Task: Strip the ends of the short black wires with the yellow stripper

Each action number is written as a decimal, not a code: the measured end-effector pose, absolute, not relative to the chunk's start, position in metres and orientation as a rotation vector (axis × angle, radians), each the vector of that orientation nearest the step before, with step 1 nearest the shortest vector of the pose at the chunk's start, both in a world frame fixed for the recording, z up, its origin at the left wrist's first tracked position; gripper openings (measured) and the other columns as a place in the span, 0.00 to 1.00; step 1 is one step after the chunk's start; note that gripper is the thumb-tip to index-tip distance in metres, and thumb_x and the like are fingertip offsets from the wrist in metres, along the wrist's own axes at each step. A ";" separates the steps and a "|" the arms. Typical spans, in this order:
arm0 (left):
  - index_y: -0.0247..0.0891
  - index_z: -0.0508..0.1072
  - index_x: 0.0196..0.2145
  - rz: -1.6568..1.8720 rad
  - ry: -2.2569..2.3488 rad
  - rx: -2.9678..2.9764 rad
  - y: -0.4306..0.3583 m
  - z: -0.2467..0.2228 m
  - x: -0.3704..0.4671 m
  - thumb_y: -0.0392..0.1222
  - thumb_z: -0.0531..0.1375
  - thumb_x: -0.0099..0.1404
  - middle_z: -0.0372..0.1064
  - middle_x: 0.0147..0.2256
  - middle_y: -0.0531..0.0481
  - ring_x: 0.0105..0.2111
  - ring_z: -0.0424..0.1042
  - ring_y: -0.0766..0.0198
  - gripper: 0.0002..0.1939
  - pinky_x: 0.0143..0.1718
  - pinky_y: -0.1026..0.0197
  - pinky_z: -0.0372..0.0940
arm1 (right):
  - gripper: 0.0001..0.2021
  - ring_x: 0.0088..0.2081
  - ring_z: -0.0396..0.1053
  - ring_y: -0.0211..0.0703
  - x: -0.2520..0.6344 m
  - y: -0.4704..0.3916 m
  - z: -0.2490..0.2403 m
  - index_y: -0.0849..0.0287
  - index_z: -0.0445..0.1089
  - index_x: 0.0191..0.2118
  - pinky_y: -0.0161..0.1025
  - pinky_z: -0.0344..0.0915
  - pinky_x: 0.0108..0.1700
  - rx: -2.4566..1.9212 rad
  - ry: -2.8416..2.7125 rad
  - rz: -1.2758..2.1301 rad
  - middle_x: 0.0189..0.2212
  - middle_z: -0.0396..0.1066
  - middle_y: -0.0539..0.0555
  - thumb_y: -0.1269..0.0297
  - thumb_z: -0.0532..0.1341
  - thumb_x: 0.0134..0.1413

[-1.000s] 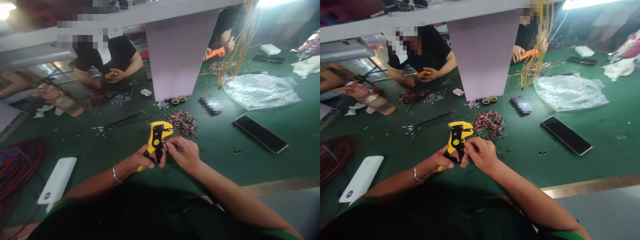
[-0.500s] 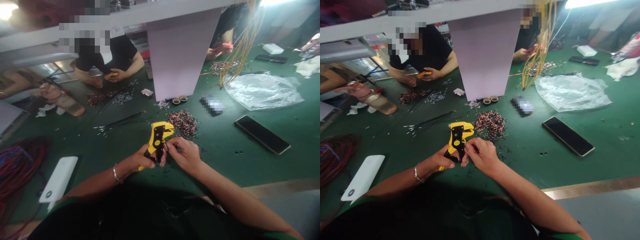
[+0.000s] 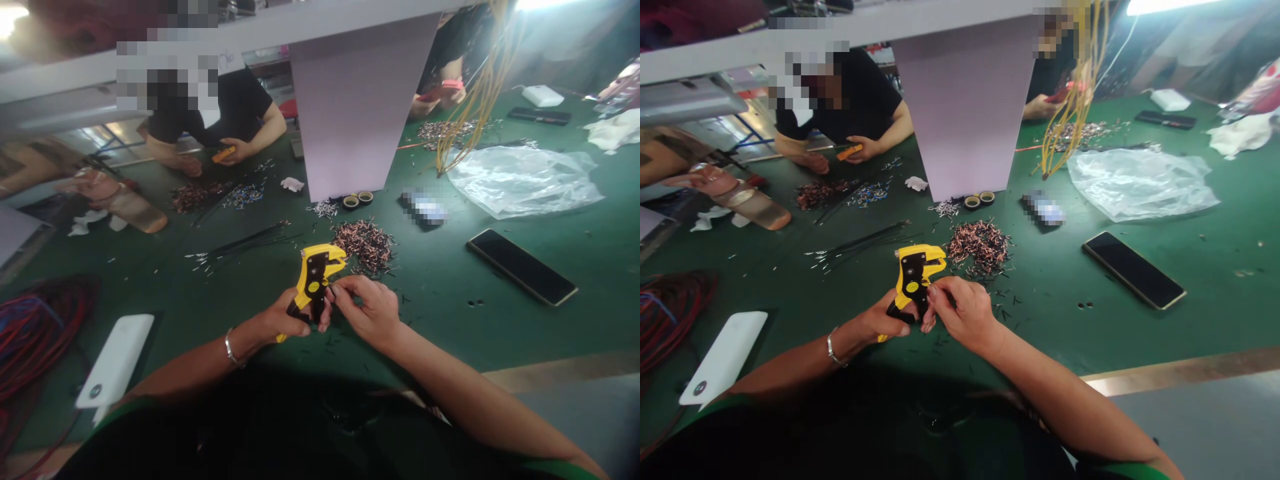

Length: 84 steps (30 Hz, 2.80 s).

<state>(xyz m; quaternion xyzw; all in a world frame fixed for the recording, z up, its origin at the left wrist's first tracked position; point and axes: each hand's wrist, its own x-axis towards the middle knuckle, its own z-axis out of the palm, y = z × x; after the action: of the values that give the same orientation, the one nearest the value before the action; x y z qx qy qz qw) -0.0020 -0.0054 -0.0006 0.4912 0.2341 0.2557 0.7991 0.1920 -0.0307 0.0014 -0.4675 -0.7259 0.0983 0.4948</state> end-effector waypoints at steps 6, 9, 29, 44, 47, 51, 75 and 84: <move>0.32 0.74 0.38 0.531 0.488 1.064 -0.005 0.002 -0.002 0.34 0.66 0.44 0.71 0.32 0.45 0.33 0.69 0.58 0.19 0.38 0.56 0.61 | 0.10 0.23 0.74 0.35 0.191 -0.030 0.003 0.57 0.72 0.32 0.32 0.67 0.30 -1.078 -1.749 0.128 0.22 0.77 0.49 0.67 0.56 0.64; 0.31 0.75 0.35 0.518 0.490 1.095 -0.004 0.003 -0.002 0.34 0.66 0.45 0.71 0.32 0.44 0.33 0.69 0.58 0.16 0.39 0.56 0.61 | 0.09 0.23 0.74 0.36 0.190 -0.030 -0.001 0.57 0.72 0.32 0.32 0.67 0.30 -1.024 -1.767 0.127 0.22 0.76 0.49 0.69 0.57 0.64; 0.32 0.75 0.35 0.515 0.532 1.187 -0.005 0.002 -0.003 0.36 0.65 0.46 0.71 0.31 0.44 0.35 0.68 0.58 0.15 0.40 0.56 0.61 | 0.07 0.24 0.75 0.36 0.190 -0.032 -0.005 0.57 0.70 0.36 0.34 0.69 0.31 -1.002 -1.788 0.101 0.24 0.77 0.49 0.70 0.57 0.65; 0.33 0.71 0.30 0.532 0.634 1.334 -0.006 0.006 -0.001 0.31 0.62 0.49 0.69 0.27 0.49 0.29 0.68 0.63 0.08 0.34 0.59 0.63 | 0.05 0.24 0.74 0.35 0.188 -0.032 -0.012 0.59 0.70 0.36 0.33 0.69 0.31 -0.943 -1.811 0.095 0.23 0.76 0.49 0.71 0.58 0.64; 0.33 0.70 0.30 0.555 0.654 1.389 -0.008 0.004 -0.001 0.31 0.62 0.51 0.69 0.27 0.50 0.29 0.68 0.64 0.06 0.34 0.60 0.64 | 0.07 0.24 0.74 0.36 0.187 -0.031 -0.013 0.58 0.70 0.35 0.34 0.69 0.31 -0.969 -1.809 0.088 0.23 0.76 0.49 0.70 0.57 0.65; 0.33 0.70 0.31 0.611 0.678 1.430 -0.009 0.000 -0.001 0.33 0.63 0.54 0.69 0.27 0.50 0.28 0.69 0.65 0.06 0.33 0.60 0.65 | 0.07 0.23 0.74 0.36 0.186 -0.030 -0.012 0.57 0.70 0.34 0.33 0.69 0.30 -0.967 -1.801 0.148 0.22 0.76 0.48 0.70 0.57 0.64; 0.35 0.66 0.30 0.658 1.033 1.341 -0.011 -0.015 0.002 0.35 0.65 0.53 0.64 0.14 0.59 0.13 0.63 0.72 0.10 0.17 0.69 0.60 | 0.08 0.21 0.70 0.35 0.186 -0.021 -0.017 0.58 0.69 0.31 0.32 0.65 0.28 -1.036 -1.761 0.271 0.21 0.72 0.48 0.70 0.57 0.61; 0.31 0.71 0.34 0.625 0.649 1.030 -0.004 -0.016 0.003 0.38 0.69 0.48 0.73 0.24 0.48 0.22 0.71 0.61 0.16 0.27 0.57 0.69 | 0.08 0.19 0.68 0.34 0.185 -0.017 -0.017 0.57 0.69 0.28 0.31 0.63 0.23 -1.128 -1.606 0.611 0.20 0.71 0.46 0.68 0.58 0.59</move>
<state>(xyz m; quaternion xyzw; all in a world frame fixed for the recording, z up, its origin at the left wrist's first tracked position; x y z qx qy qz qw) 0.0027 -0.0041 -0.0163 0.4759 0.2998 0.2888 0.7747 0.1852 -0.0175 -0.0172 -0.4698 -0.6689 0.2545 0.5167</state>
